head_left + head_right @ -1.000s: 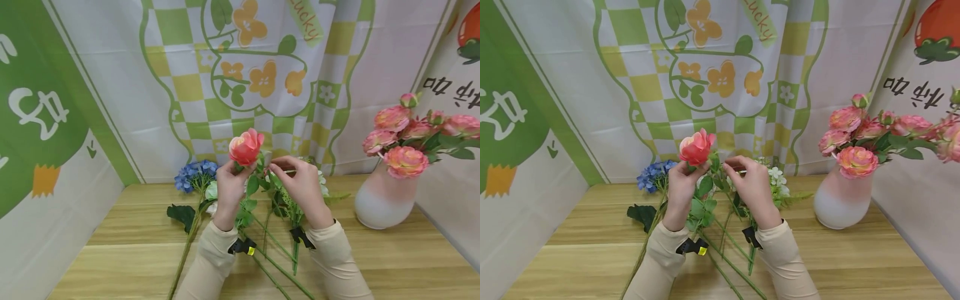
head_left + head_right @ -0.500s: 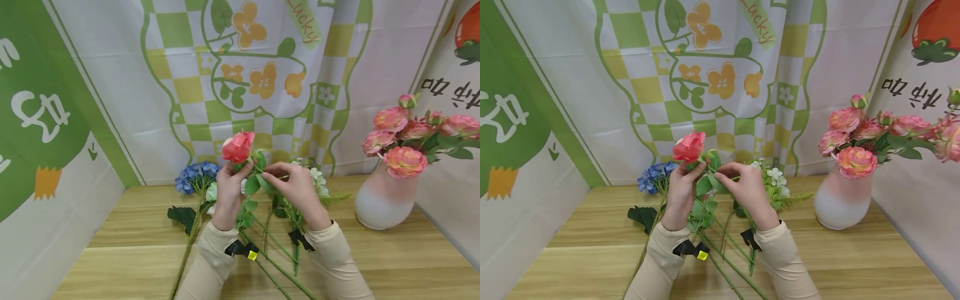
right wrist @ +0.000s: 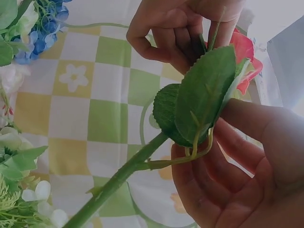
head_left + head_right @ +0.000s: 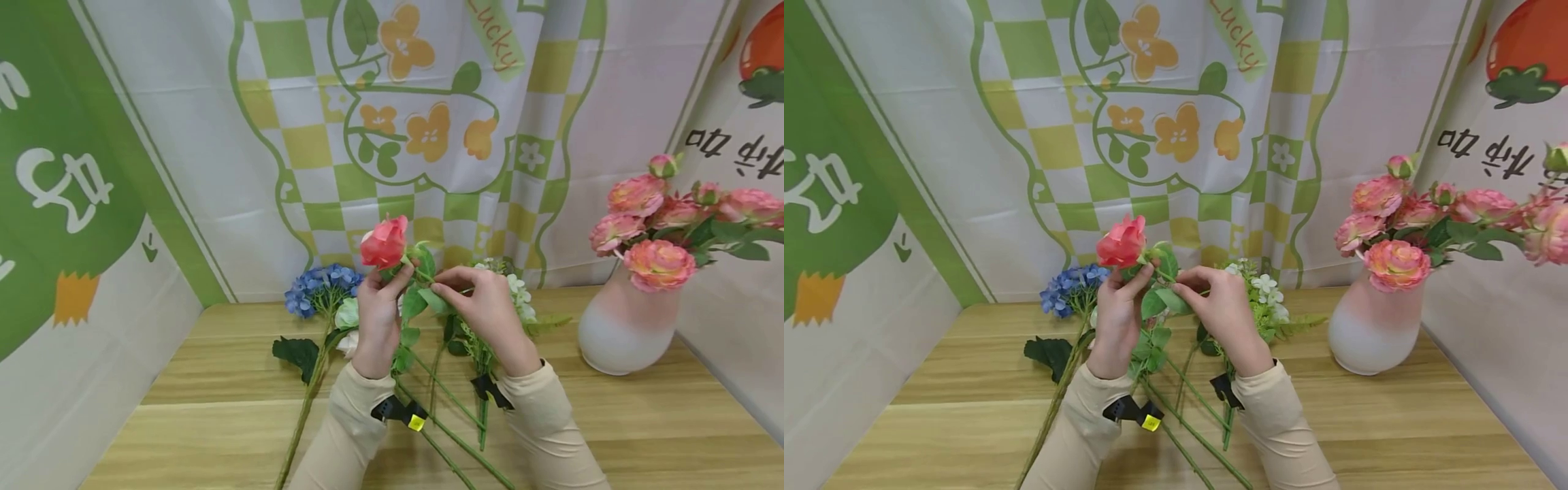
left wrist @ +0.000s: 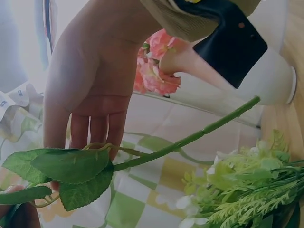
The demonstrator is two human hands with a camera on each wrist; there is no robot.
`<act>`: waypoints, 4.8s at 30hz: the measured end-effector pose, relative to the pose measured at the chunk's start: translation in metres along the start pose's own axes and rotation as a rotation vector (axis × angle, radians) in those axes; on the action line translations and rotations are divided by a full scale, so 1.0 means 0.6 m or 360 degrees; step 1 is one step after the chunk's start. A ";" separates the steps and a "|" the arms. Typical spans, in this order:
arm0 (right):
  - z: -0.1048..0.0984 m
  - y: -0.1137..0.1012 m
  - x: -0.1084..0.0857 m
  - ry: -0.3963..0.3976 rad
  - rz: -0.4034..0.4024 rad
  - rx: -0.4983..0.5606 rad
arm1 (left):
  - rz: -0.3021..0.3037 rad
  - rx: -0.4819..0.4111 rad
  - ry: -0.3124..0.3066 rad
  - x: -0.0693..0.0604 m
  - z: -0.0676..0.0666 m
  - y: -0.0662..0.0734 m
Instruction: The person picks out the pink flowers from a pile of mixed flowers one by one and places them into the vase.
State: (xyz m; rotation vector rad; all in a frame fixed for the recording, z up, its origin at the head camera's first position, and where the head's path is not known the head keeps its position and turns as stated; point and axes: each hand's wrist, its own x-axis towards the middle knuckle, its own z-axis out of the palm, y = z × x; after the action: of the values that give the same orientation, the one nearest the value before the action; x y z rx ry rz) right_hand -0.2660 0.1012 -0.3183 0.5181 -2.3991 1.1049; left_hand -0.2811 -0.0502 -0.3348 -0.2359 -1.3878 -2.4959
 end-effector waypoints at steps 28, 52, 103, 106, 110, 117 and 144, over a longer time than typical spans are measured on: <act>-0.021 0.012 0.001 0.0201 0.0000 -0.0021 | 0.0200 0.0115 0.0308 -0.003 -0.004 -0.008; -0.088 0.066 -0.011 0.0540 -0.0080 -0.0316 | 0.0205 0.0740 0.0457 -0.003 -0.150 0.018; -0.169 0.057 0.068 0.0980 -0.0440 -0.0697 | 0.0028 0.2356 -0.0199 -0.035 -0.400 0.112; -0.169 0.054 0.071 0.1015 -0.0476 -0.0693 | 0.0074 0.2381 -0.0201 -0.037 -0.407 0.113; -0.169 0.049 0.076 0.1049 -0.0513 -0.0684 | 0.0146 0.2401 -0.0206 -0.038 -0.417 0.112; -0.166 0.043 0.089 0.1096 -0.0585 -0.0704 | 0.0330 0.2476 -0.0242 -0.039 -0.435 0.109; -0.188 0.055 0.105 0.1386 -0.0663 -0.0557 | 0.0533 0.2474 -0.0311 -0.046 -0.462 0.126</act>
State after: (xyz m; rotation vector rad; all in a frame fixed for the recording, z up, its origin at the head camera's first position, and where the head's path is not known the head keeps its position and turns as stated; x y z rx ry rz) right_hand -0.3081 0.2001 -0.2394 0.2990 -1.5648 0.5347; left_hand -0.2334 -0.3194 -0.4275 -0.2968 -2.5582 -0.6527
